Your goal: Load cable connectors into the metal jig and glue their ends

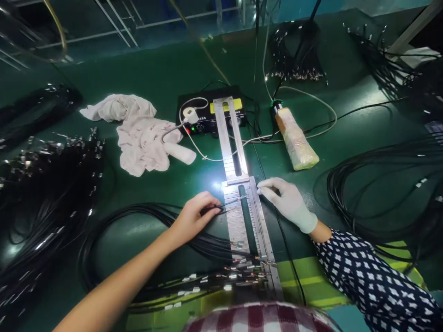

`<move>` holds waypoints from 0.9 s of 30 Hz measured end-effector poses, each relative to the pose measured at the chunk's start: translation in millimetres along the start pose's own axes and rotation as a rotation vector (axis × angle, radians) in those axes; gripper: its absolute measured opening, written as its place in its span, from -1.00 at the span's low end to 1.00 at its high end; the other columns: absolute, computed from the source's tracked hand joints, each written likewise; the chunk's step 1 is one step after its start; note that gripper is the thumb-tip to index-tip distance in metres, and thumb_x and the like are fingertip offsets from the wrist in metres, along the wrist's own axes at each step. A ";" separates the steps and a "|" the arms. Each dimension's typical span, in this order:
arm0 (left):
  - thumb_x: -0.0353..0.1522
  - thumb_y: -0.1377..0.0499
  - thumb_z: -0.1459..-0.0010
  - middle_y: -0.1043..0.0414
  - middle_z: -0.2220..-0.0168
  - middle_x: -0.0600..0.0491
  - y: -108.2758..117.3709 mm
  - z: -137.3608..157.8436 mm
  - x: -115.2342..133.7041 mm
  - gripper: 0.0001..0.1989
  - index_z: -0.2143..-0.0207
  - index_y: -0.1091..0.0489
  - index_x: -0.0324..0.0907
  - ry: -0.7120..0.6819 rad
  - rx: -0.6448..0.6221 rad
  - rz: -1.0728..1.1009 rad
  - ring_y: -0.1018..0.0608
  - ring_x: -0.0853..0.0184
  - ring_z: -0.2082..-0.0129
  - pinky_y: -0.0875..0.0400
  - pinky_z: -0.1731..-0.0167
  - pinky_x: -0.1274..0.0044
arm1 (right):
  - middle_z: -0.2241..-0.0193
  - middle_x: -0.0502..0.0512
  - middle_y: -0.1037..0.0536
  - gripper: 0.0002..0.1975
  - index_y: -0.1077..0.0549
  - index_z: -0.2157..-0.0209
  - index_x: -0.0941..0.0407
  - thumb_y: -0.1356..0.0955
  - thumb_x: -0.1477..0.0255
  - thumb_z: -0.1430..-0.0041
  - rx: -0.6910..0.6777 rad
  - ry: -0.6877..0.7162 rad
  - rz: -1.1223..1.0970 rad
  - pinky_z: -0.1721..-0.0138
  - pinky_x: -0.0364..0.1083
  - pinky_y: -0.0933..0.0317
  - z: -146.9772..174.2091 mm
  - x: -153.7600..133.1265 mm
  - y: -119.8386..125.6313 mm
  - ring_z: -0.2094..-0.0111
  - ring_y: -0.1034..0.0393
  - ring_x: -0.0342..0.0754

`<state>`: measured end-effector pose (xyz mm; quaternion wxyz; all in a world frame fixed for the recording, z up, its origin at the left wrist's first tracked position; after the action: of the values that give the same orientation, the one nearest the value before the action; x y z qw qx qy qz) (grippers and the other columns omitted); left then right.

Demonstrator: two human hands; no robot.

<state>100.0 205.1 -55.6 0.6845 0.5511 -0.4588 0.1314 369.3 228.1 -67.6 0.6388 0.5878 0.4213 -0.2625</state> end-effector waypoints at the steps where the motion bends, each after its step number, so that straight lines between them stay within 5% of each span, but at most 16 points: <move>1: -0.39 -0.16 -0.28 -0.39 0.32 0.09 0.7 -3.1 -0.5 -0.90 0.16 -0.43 -0.15 -0.005 0.015 -0.010 -0.44 0.40 0.32 -0.35 0.29 0.57 | 0.32 -0.08 -0.60 -0.90 -0.56 0.22 -0.03 -0.36 0.36 -0.28 0.001 0.000 0.003 0.20 -0.07 -0.24 0.0 0.5 0.4 0.29 -0.46 -0.05; 11: -0.50 -0.12 -0.30 -0.48 0.29 0.06 1.6 -19.2 -7.0 -0.78 0.06 -0.47 -0.14 -0.215 0.037 -0.078 -0.51 0.45 0.31 -0.40 0.30 0.64 | 0.36 -0.08 -0.55 -0.91 -0.56 0.22 -0.04 -0.38 0.39 -0.27 -0.007 -0.015 0.011 0.24 -0.10 -0.23 -1.2 -1.9 0.2 0.31 -0.43 -0.09; 19: -0.54 -0.01 -0.31 -0.43 0.34 -0.01 0.4 -17.3 1.7 -0.67 -0.07 -0.39 -0.27 -0.373 0.019 -0.437 -0.44 0.40 0.40 -0.36 0.43 0.59 | 0.36 -0.07 -0.54 -0.90 -0.56 0.22 -0.03 -0.37 0.37 -0.29 -0.023 -0.024 0.024 0.27 -0.09 -0.22 -1.9 -3.7 0.9 0.33 -0.41 -0.09; 27: -0.52 0.02 -0.33 -0.46 0.29 0.00 1.0 -25.5 0.6 -0.72 -0.01 -0.37 -0.24 -0.409 -0.035 -0.390 -0.48 0.39 0.33 -0.40 0.34 0.58 | 0.34 -0.07 -0.55 -0.91 -0.55 0.22 -0.03 -0.37 0.37 -0.28 -0.016 -0.019 0.027 0.25 -0.08 -0.24 -2.1 -2.1 0.0 0.31 -0.43 -0.08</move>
<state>112.0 227.6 -53.8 0.5994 0.6320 -0.4750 -0.1248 367.7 229.8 -65.7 0.6512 0.5857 0.4091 -0.2560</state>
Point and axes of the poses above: each hand's wrist, its own z-axis away from the middle knuckle, its own y-axis out of the back of the hand, x = y × z, the point moved 4 cm from there along -z, towards the middle knuckle
